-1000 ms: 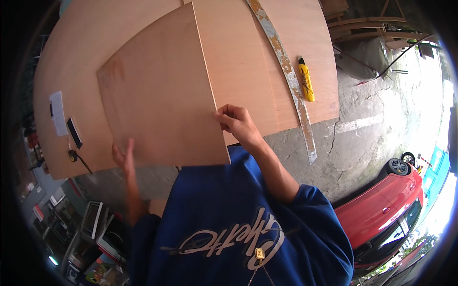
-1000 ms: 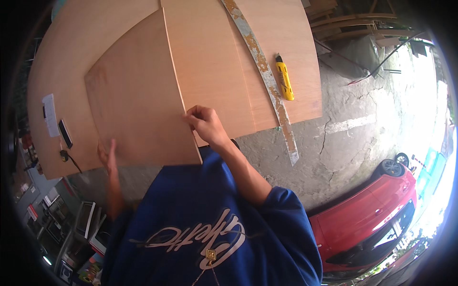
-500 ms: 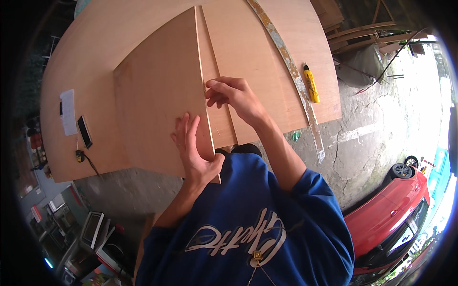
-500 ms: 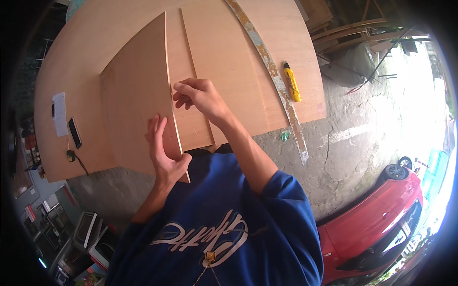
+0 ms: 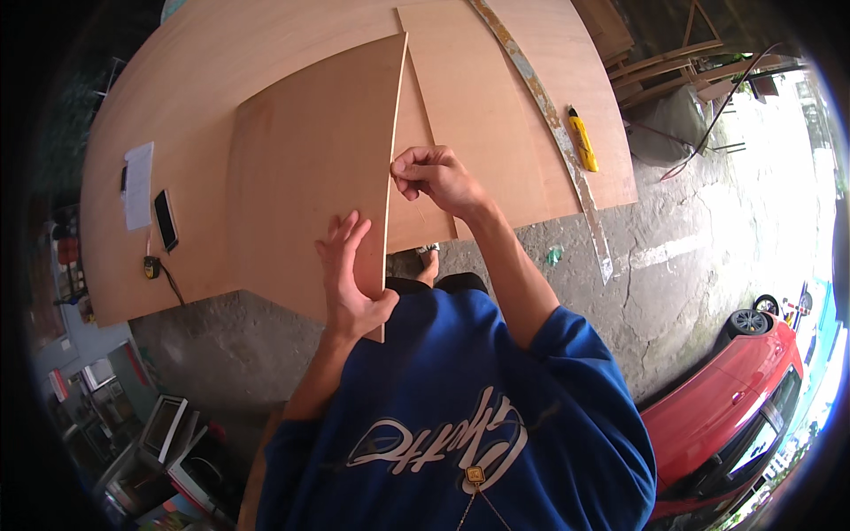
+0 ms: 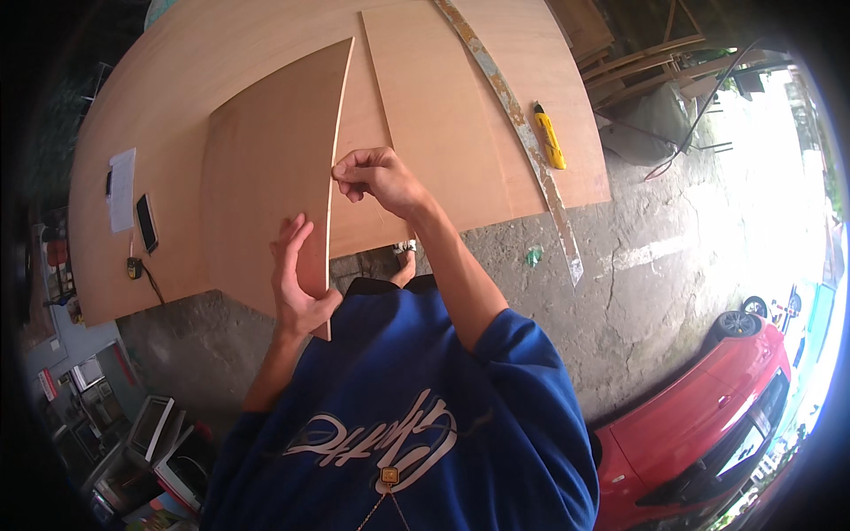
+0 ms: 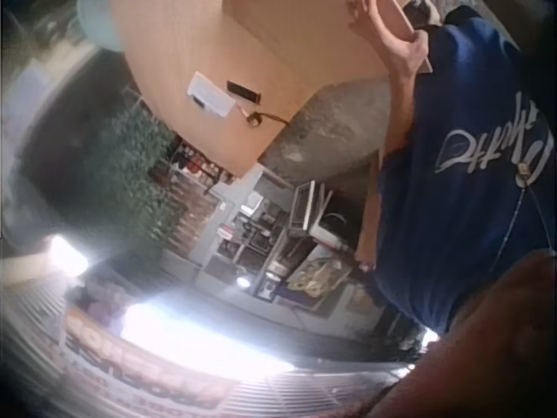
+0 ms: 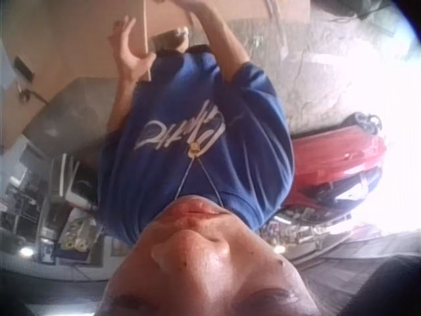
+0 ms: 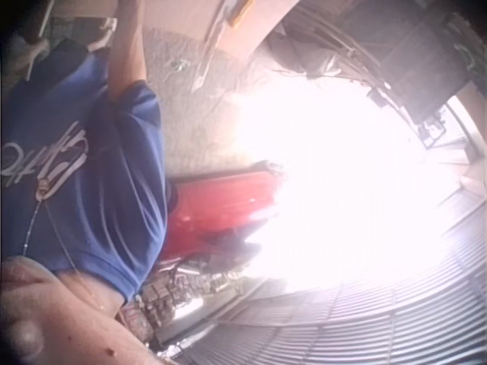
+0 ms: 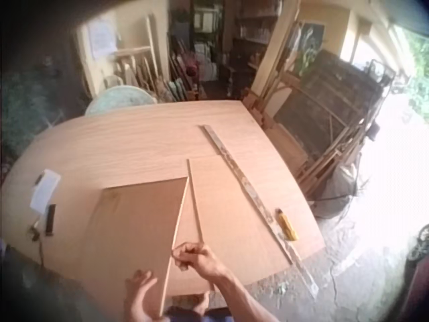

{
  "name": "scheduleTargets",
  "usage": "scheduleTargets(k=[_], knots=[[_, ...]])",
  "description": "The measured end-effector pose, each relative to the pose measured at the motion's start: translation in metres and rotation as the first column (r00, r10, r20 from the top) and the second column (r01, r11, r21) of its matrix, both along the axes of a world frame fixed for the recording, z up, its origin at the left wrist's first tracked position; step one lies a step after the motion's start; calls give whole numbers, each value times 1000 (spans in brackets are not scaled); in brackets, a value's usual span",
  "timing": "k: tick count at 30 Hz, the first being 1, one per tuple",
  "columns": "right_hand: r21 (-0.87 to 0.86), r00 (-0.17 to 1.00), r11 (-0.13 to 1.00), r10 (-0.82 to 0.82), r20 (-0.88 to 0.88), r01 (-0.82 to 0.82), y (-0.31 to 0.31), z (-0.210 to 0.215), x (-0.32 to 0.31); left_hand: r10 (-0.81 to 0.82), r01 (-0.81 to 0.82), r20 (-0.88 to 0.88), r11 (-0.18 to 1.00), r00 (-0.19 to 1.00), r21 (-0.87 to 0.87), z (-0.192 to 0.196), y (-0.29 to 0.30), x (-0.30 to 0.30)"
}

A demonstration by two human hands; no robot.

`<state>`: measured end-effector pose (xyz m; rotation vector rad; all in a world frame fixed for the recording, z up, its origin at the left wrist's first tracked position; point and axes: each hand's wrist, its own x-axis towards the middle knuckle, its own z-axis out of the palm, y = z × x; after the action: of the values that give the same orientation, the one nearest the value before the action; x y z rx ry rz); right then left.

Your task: The person cuts a large sheet of plywood into smaller rectangular pieces using a utility knife and a metal ruler as a straightedge. They repeatedly measure, score, and snap the material, then stack the cut pieces on the floor.

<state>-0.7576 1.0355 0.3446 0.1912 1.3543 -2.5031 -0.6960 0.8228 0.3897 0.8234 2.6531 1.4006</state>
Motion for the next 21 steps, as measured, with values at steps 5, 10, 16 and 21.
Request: scheduleTargets(k=[5,10,16,21], knots=[[12,988,988,-157,-11,157,-9,-9,33,-25,25,-18,999,1000,-45,-11,-39,19],[644,986,746,-126,-112,169,-10,-36,124,-59,59,3,992,998,-112,-25,-75,40],[920,999,390,37,21,-34,-99,-127,172,-105,102,-7,977,994,-185,-49,-101,55],[328,934,929,47,354,-171,-131,-140,145,-70,58,-47,976,996,-208,-82,-111,70]])
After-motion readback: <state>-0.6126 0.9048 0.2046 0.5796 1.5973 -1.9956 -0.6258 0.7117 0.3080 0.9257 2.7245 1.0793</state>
